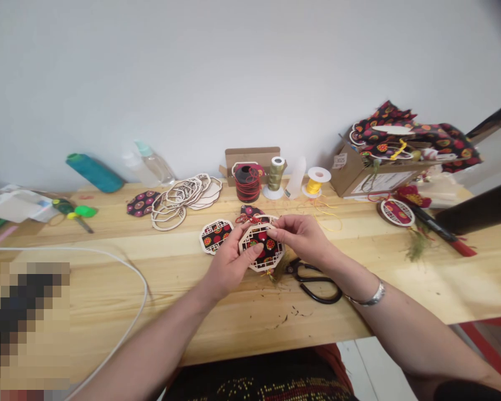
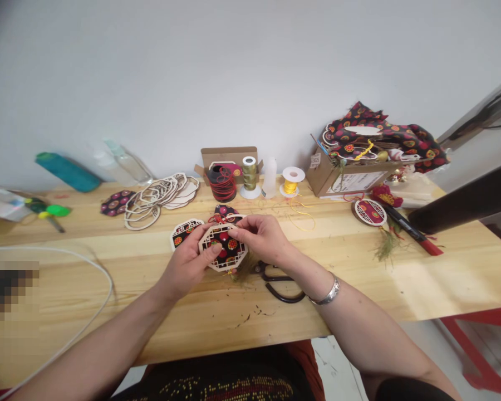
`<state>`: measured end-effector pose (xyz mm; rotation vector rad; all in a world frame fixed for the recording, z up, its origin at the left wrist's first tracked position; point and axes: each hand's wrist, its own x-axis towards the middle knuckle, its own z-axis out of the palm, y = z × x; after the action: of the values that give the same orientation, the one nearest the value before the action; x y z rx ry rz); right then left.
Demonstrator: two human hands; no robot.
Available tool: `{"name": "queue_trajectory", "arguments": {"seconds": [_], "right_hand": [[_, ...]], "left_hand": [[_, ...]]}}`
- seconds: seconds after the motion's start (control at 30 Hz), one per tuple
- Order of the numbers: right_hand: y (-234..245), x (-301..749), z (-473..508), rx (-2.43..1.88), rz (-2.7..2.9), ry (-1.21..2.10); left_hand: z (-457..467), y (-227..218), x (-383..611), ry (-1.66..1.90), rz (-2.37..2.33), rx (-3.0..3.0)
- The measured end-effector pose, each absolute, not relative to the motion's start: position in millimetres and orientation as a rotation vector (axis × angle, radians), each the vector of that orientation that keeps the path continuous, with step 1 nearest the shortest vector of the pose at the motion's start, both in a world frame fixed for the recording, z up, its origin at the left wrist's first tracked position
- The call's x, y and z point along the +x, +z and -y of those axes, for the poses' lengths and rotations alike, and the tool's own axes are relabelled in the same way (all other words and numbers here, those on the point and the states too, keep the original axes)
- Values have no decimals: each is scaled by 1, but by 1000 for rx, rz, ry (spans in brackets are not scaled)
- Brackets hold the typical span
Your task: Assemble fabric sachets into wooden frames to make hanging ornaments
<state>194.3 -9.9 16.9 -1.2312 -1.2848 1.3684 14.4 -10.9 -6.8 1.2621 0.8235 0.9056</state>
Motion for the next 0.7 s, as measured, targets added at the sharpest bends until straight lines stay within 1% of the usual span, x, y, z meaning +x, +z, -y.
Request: {"name": "queue_trajectory", "arguments": {"seconds": [0.33, 0.47, 0.7], "right_hand": [[15, 198, 7, -1256, 1302, 1353], [14, 206, 1, -1240, 1283, 1337], [12, 216, -5, -1199, 1270, 1322]], "left_hand": [[8, -9, 9, 971, -856, 1088], [5, -2, 8, 967, -857, 982], [5, 12, 14, 910, -973, 1001]]}}
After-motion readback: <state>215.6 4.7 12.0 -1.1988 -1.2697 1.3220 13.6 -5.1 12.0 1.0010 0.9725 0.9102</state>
